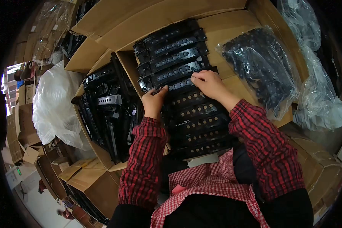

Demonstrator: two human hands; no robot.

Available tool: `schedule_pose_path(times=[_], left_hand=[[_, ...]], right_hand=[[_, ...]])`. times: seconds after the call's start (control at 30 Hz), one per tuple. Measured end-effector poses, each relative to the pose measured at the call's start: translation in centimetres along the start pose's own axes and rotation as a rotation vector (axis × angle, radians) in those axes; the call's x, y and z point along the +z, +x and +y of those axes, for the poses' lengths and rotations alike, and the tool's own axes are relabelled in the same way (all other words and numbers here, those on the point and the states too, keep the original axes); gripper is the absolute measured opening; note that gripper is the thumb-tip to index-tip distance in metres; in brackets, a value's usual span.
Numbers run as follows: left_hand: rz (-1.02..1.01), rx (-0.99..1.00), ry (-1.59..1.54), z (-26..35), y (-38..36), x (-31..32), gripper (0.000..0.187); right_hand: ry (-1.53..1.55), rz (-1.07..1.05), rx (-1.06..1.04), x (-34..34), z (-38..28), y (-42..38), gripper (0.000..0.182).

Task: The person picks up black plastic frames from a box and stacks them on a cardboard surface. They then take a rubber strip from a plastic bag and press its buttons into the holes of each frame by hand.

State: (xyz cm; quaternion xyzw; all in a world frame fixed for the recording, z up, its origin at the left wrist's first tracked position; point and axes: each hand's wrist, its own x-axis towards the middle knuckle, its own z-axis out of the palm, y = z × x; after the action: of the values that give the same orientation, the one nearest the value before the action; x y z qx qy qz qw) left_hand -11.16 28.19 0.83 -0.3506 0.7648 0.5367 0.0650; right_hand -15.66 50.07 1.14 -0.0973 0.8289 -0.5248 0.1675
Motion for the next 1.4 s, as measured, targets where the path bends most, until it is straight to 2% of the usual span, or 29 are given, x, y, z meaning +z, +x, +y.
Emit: schedule_pose_path(times=[0.03, 0.07, 0.13, 0.33, 0.57, 0.63, 0.77, 0.8, 0.83, 0.9, 0.97, 1.0, 1.03, 1.07, 1.13, 1.17, 1.23, 1.3, 1.37, 1.4], left_hand=[[0.059, 0.066, 0.218, 0.3, -0.2, 0.2, 0.043], [0.118, 0.132, 0.435, 0.6, -0.4, 0.4, 0.044], [0.112, 0.143, 0.443, 0.3, 0.0, 0.7, 0.047], [0.125, 0.165, 0.521, 0.9, -0.2, 0.7, 0.044], [0.097, 0.175, 0.508, 1.0, -0.6, 0.3, 0.040], [0.083, 0.191, 0.520, 1.1, -0.6, 0.3, 0.039], [0.070, 0.181, 0.528, 1.2, -0.6, 0.5, 0.037], [0.070, 0.179, 0.525, 1.1, -0.6, 0.5, 0.037], [0.074, 0.211, 0.439, 1.0, -0.6, 0.4, 0.034], [0.074, 0.246, 0.357, 1.4, -0.9, -0.2, 0.032], [-0.297, -0.265, -0.465, 3.7, -2.5, -2.2, 0.023], [-0.331, -0.358, -0.627, 5.1, -3.9, -3.0, 0.015], [-0.323, -0.356, -0.633, 5.6, -5.0, -3.5, 0.015], [-0.345, -0.397, -0.801, 5.8, -6.0, -4.1, 0.014], [-0.391, -0.445, -1.060, 5.1, -7.4, -4.5, 0.014], [-0.384, -0.444, -1.068, 4.8, -7.7, -4.5, 0.014], [-0.422, -0.377, -1.122, 4.4, -8.2, -4.1, 0.019], [-0.394, -0.359, -1.096, 5.2, -8.7, -3.2, 0.018], [-0.362, -0.313, -1.032, 5.5, -8.9, -2.5, 0.017], [-0.364, -0.316, -1.028, 5.1, -9.1, -2.6, 0.017]], right_hand=[[-0.004, -0.003, 0.001, 0.2, -0.1, -0.1, 0.021], [-0.150, 0.081, -0.060, 0.8, -0.4, -0.4, 0.018], [-0.335, 0.211, -0.116, 1.6, -1.8, -0.6, 0.015], [-0.597, 0.238, -0.090, 2.4, -1.0, -0.1, 0.016], [-0.654, 0.218, -0.090, 2.5, -1.2, -0.2, 0.018], [-0.692, 0.282, -0.135, 2.3, -1.3, -0.2, 0.018], [-0.662, 0.247, -0.185, 1.8, -1.9, -0.6, 0.017], [-0.662, 0.200, -0.297, 1.9, -1.5, -0.6, 0.020], [-0.660, 0.155, -0.409, 2.0, -1.3, -0.6, 0.022], [-0.659, 0.143, -0.395, 2.1, -1.0, -0.9, 0.025], [-0.651, 0.130, -0.384, 2.1, -1.7, -1.3, 0.027], [-0.527, 0.156, -0.404, 1.6, -3.0, -1.4, 0.026], [-0.405, 0.176, -0.425, 1.0, -4.3, -1.5, 0.026], [-0.406, 0.164, -0.433, 0.6, -5.6, -2.2, 0.026], [0.386, -0.104, 0.030, 0.3, -8.4, -4.5, 0.028], [0.509, -0.247, 0.071, -0.2, -9.5, -5.6, 0.038], [0.801, -0.311, 0.241, 0.8, -10.6, -8.1, 0.040], [0.761, -0.376, 0.182, 1.7, -10.1, -8.9, 0.044], [0.517, -0.385, 0.119, 1.8, -9.9, -9.0, 0.043], [0.569, -0.343, 0.191, 1.4, -10.0, -8.8, 0.042]])
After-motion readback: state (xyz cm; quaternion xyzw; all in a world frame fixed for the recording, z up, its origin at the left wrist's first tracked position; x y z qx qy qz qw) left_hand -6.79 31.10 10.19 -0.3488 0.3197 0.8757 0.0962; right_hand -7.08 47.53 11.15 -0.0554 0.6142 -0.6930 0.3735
